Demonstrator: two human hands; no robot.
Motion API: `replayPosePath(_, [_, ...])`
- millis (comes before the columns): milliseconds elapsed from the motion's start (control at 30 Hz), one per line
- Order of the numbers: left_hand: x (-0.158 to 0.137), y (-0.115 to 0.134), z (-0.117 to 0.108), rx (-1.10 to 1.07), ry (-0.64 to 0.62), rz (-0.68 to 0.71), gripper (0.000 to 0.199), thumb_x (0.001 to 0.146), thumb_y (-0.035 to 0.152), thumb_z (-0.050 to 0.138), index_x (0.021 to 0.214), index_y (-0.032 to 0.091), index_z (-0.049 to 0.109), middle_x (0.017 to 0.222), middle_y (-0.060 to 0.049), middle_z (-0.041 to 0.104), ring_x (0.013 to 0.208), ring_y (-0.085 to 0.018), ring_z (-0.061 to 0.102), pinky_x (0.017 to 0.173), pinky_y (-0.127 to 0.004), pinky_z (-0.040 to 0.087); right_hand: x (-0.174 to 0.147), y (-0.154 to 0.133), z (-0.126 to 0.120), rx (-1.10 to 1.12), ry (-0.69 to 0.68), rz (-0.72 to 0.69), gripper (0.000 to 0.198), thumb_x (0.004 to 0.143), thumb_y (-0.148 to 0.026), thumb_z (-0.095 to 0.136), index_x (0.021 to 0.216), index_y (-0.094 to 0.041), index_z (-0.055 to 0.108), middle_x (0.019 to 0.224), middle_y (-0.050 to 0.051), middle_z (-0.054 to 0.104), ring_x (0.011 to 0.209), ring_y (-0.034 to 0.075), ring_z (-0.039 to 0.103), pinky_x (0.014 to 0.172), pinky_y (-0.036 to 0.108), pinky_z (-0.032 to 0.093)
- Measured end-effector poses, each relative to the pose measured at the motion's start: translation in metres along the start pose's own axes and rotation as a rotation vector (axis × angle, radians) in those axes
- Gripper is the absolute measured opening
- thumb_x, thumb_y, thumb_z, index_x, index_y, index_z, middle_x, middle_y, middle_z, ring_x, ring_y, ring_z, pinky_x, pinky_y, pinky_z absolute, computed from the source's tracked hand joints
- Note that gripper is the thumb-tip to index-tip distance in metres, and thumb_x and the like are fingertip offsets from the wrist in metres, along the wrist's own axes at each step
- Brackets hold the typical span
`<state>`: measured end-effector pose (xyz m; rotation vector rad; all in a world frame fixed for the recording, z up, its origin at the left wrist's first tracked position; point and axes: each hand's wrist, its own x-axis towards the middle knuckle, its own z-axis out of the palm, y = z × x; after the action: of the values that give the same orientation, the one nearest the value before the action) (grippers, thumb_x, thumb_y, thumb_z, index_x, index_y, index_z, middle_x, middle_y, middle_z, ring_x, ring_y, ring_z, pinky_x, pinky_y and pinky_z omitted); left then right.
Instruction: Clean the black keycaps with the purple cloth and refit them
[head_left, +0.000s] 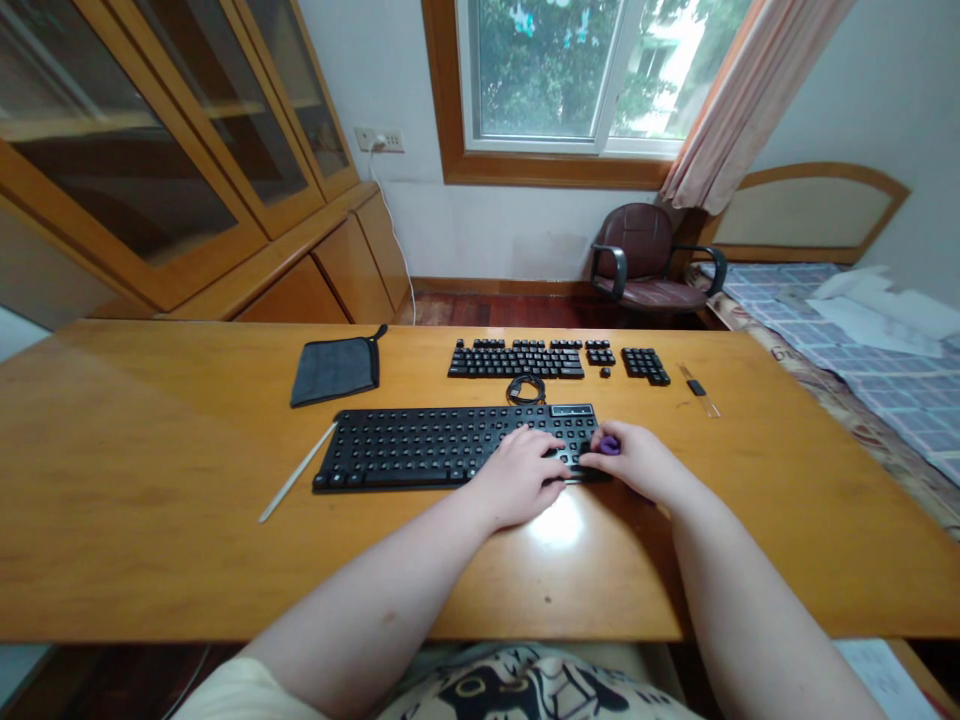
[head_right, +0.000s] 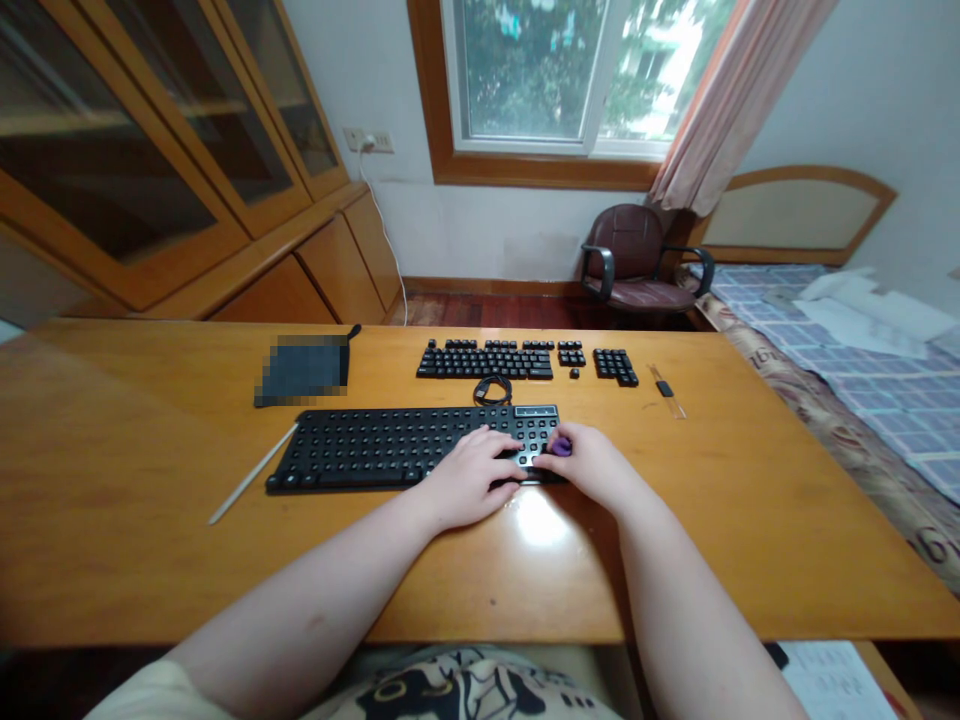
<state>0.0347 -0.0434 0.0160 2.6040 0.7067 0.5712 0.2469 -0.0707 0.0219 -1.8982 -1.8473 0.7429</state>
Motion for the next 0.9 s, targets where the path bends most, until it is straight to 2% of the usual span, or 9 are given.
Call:
replayPosePath(67, [0.000, 0.000, 0.000, 0.002, 0.002, -0.003, 0.018, 0.078, 0.030, 0.055, 0.092, 0.028, 0.066, 0.117, -0.004, 0.057, 0.112, -0.023, 0.047, 0.103, -0.050, 0.027, 0.002, 0.004, -0.001, -0.012, 0.051, 0.065, 0.032, 0.059, -0.046, 0.069, 0.068, -0.019, 0.054, 0.061, -0.002, 0.056, 0.055, 0.014, 0.049, 0.052, 0.025, 0.036])
replayPosePath(200, [0.000, -0.001, 0.002, 0.007, -0.005, -0.019, 0.018, 0.079, 0.030, 0.055, 0.094, 0.029, 0.066, 0.117, -0.004, 0.057, 0.114, -0.024, 0.046, 0.102, -0.052, 0.027, 0.007, 0.008, 0.005, 0.013, 0.007, 0.137, 0.036, 0.050, -0.042, 0.075, 0.065, -0.019, 0.051, 0.059, -0.002, 0.055, 0.053, 0.013, 0.047, 0.048, 0.024, 0.033])
replayPosePath(400, [0.003, -0.004, 0.003, 0.050, -0.085, -0.046, 0.018, 0.081, 0.032, 0.052, 0.090, 0.031, 0.067, 0.123, -0.001, 0.054, 0.124, -0.026, 0.036, 0.104, -0.056, 0.020, 0.010, 0.006, 0.008, -0.020, -0.031, 0.234, 0.034, 0.048, -0.035, 0.075, 0.064, -0.019, 0.050, 0.057, -0.003, 0.053, 0.052, 0.012, 0.045, 0.046, 0.022, 0.031])
replayPosePath(500, [0.004, -0.006, 0.004, 0.049, -0.087, -0.051, 0.018, 0.081, 0.032, 0.051, 0.090, 0.031, 0.067, 0.123, 0.000, 0.053, 0.125, -0.025, 0.035, 0.105, -0.055, 0.019, 0.009, 0.004, 0.007, -0.034, -0.034, 0.239, 0.035, 0.048, -0.037, 0.075, 0.064, -0.019, 0.049, 0.057, -0.003, 0.053, 0.052, 0.012, 0.046, 0.046, 0.022, 0.031])
replayPosePath(633, [0.003, -0.007, 0.004, 0.034, -0.055, 0.008, 0.019, 0.082, 0.030, 0.050, 0.090, 0.028, 0.067, 0.113, -0.001, 0.060, 0.117, -0.021, 0.045, 0.106, -0.050, 0.021, 0.010, 0.007, 0.005, -0.001, 0.002, 0.144, 0.033, 0.052, -0.041, 0.072, 0.063, -0.019, 0.050, 0.057, -0.003, 0.054, 0.052, 0.012, 0.047, 0.047, 0.023, 0.033])
replayPosePath(733, [0.002, -0.008, 0.003, 0.002, -0.018, 0.031, 0.020, 0.084, 0.029, 0.047, 0.092, 0.026, 0.066, 0.105, 0.000, 0.063, 0.105, -0.016, 0.053, 0.105, -0.044, 0.026, 0.015, 0.020, -0.003, 0.019, 0.171, 0.147, 0.028, 0.062, -0.045, 0.065, 0.065, -0.019, 0.055, 0.060, 0.000, 0.058, 0.055, 0.014, 0.051, 0.051, 0.024, 0.037])
replayPosePath(800, [0.002, -0.009, 0.002, -0.030, 0.015, 0.025, 0.021, 0.085, 0.026, 0.046, 0.092, 0.025, 0.066, 0.101, 0.000, 0.065, 0.099, -0.014, 0.056, 0.103, -0.041, 0.029, 0.021, 0.036, -0.013, -0.009, 0.393, 0.251, 0.025, 0.066, -0.042, 0.060, 0.068, -0.017, 0.059, 0.065, 0.003, 0.062, 0.060, 0.016, 0.055, 0.055, 0.026, 0.039])
replayPosePath(900, [0.003, -0.012, 0.003, -0.068, 0.067, 0.024, 0.020, 0.084, 0.023, 0.046, 0.090, 0.023, 0.066, 0.098, -0.001, 0.067, 0.096, -0.015, 0.057, 0.098, -0.038, 0.034, 0.030, 0.061, -0.027, -0.078, 0.659, 0.410, 0.026, 0.073, -0.035, 0.051, 0.085, -0.017, 0.066, 0.080, 0.010, 0.067, 0.071, 0.021, 0.059, 0.061, 0.028, 0.042])
